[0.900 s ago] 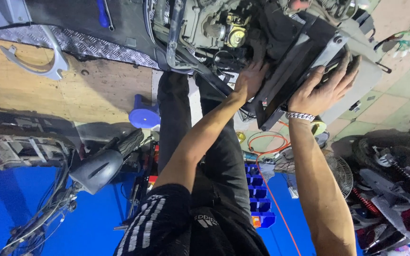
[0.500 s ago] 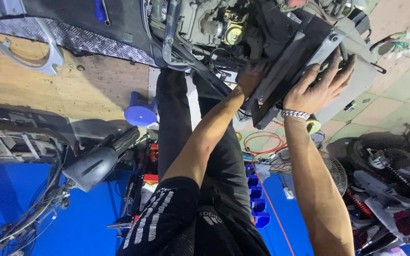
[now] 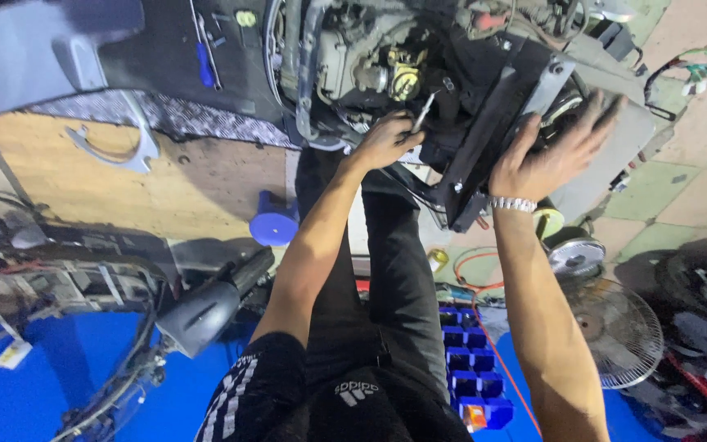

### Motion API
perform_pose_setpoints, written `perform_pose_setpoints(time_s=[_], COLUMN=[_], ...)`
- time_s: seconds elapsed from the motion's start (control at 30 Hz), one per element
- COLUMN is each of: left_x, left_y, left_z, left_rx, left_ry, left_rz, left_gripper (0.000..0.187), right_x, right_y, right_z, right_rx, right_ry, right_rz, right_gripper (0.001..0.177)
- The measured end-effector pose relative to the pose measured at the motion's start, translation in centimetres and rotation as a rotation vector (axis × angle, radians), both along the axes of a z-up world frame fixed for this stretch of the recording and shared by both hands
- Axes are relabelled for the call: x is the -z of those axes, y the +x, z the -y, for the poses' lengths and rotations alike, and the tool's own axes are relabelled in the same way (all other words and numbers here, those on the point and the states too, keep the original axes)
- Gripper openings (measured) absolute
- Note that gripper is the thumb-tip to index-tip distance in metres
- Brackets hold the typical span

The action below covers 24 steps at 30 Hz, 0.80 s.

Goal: The person works on the internal engine components of a motorcycle, using their hands to manipulate wires and small parts. They then stand up and move to the front of the vehicle to handle the handlebars.

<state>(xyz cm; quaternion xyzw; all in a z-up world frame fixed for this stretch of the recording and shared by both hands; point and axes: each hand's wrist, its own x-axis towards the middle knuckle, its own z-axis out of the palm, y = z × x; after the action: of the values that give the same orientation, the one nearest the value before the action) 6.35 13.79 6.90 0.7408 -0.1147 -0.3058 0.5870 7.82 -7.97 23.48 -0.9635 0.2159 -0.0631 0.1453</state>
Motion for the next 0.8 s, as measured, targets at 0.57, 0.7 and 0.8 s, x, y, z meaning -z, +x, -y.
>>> perform_pose_setpoints(time_s=[0.57, 0.7, 0.8], left_x=[3.7, 1.7, 5.3], left_y=[0.4, 4.9, 8.6], left_z=[1.4, -2.8, -3.9], left_rx=[-0.248, -0.457, -0.352], left_ry=[0.044, 0.099, 0.034], left_rz=[-0.247, -0.302, -0.274], left_gripper=[0.029, 0.026, 0.04], right_x=[18.9, 20.8, 24.3], right_y=[0.3, 1.5, 2.2], right_z=[-7.4, -6.6, -6.0], right_rx=[0.205, 0.514, 0.726], right_ry=[0.707, 0.692, 0.863], right_rz=[0.056, 0.017, 0.081], right_gripper=[0.02, 0.017, 0.027])
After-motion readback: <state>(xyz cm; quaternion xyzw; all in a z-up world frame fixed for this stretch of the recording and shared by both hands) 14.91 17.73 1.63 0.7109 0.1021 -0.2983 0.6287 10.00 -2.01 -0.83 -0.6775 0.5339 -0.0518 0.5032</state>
